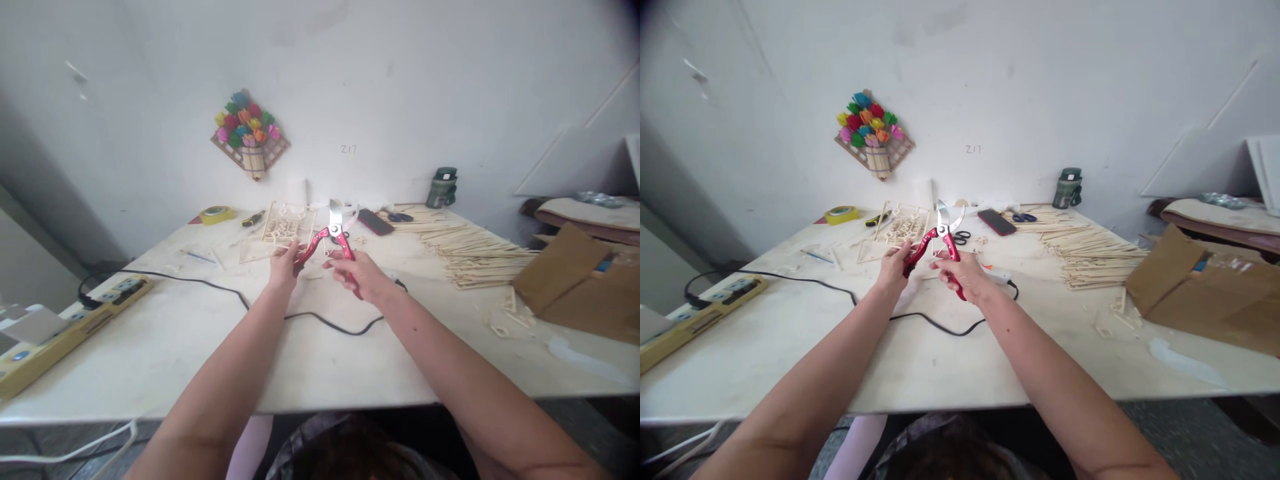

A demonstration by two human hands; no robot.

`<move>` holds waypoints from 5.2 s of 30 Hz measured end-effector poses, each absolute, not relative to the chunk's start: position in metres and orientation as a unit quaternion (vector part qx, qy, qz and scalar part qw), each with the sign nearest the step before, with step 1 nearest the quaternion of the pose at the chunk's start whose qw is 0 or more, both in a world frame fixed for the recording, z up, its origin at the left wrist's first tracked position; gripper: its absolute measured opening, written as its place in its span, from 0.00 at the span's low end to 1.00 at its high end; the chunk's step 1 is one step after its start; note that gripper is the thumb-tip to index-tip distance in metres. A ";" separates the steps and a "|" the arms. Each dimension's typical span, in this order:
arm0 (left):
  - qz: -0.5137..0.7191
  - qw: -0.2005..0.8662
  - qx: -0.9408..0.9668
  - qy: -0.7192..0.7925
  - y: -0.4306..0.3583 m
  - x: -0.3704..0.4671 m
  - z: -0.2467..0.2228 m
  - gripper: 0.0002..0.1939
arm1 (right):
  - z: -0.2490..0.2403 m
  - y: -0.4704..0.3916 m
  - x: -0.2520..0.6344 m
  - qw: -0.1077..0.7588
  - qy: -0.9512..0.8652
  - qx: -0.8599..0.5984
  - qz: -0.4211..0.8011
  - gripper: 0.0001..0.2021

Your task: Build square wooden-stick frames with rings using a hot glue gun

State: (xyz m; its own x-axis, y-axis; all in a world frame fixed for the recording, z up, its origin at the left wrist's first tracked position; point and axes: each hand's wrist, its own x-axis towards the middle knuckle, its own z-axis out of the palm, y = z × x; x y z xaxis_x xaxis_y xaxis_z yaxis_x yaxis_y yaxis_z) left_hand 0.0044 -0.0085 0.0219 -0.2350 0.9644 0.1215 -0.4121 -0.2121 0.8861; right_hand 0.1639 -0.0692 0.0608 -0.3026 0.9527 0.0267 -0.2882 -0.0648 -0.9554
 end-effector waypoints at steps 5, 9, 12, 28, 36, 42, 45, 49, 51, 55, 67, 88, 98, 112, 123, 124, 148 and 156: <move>0.684 0.508 0.379 0.361 -0.009 0.005 0.022 0.16 | 0.055 -0.075 0.150 0.516 -0.515 -0.307 0.612 0.16; 0.682 0.502 0.386 0.366 -0.013 0.008 0.025 0.16 | 0.042 -0.075 0.140 0.558 -0.540 -0.279 0.564 0.21; 0.690 0.495 0.384 0.364 -0.015 0.011 0.026 0.16 | 0.033 -0.074 0.135 0.578 -0.536 -0.283 0.546 0.27; 0.702 0.481 0.416 0.322 -0.021 0.026 0.031 0.17 | 0.053 -0.073 0.150 0.520 -0.682 -0.351 0.375 0.20; 0.700 0.474 0.414 0.337 -0.014 0.008 0.029 0.18 | 0.063 -0.067 0.177 0.317 -0.742 -0.579 0.118 0.19; 0.698 0.484 0.423 0.317 -0.012 0.002 0.026 0.18 | 0.055 -0.065 0.176 0.224 -0.752 -0.616 0.066 0.20; 0.695 0.485 0.422 0.320 -0.011 0.001 0.025 0.18 | 0.055 -0.065 0.175 0.209 -0.751 -0.626 0.034 0.20; 0.678 0.486 0.447 0.322 -0.012 0.000 0.025 0.18 | 0.058 -0.068 0.173 0.190 -0.742 -0.643 -0.003 0.22; 0.670 0.487 0.459 0.320 -0.012 -0.001 0.026 0.18 | 0.059 -0.069 0.173 0.177 -0.734 -0.656 -0.012 0.22; 0.670 0.484 0.467 0.315 -0.012 -0.003 0.026 0.17 | 0.059 -0.070 0.174 0.190 -0.731 -0.655 -0.035 0.23; 0.631 0.587 0.451 0.233 -0.015 -0.010 0.031 0.11 | 0.064 -0.049 0.208 0.143 -0.710 -0.689 0.023 0.17; 0.636 0.566 0.470 0.234 -0.017 -0.010 0.034 0.12 | 0.071 -0.054 0.213 0.174 -0.751 -0.637 -0.008 0.18; 0.661 0.452 0.516 0.304 -0.017 -0.009 0.034 0.17 | 0.069 -0.065 0.197 0.183 -0.763 -0.617 -0.061 0.20; 0.653 0.424 0.547 0.307 -0.020 -0.002 0.032 0.17 | 0.061 -0.073 0.176 0.174 -0.727 -0.657 -0.100 0.25; 0.680 0.390 0.536 0.315 -0.018 0.005 0.030 0.15 | 0.059 -0.074 0.169 0.170 -0.705 -0.684 -0.080 0.24; 0.680 0.388 0.537 0.314 -0.018 0.006 0.030 0.15 | 0.059 -0.074 0.169 0.172 -0.706 -0.683 -0.080 0.24; 0.668 0.382 0.558 0.310 -0.020 0.009 0.030 0.14 | 0.059 -0.072 0.171 0.168 -0.714 -0.678 -0.055 0.19; 0.651 0.387 0.579 0.302 -0.021 0.007 0.030 0.13 | 0.057 -0.069 0.174 0.166 -0.728 -0.664 -0.047 0.19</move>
State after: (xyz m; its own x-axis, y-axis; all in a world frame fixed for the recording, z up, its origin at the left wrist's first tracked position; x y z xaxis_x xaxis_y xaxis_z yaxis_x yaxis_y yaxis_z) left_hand 0.0068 -0.0205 0.0305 -0.0300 0.8530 0.5210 -0.1542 -0.5190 0.8408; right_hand 0.1744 -0.0688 0.0569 -0.0641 0.9506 0.3039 0.9816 0.1149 -0.1524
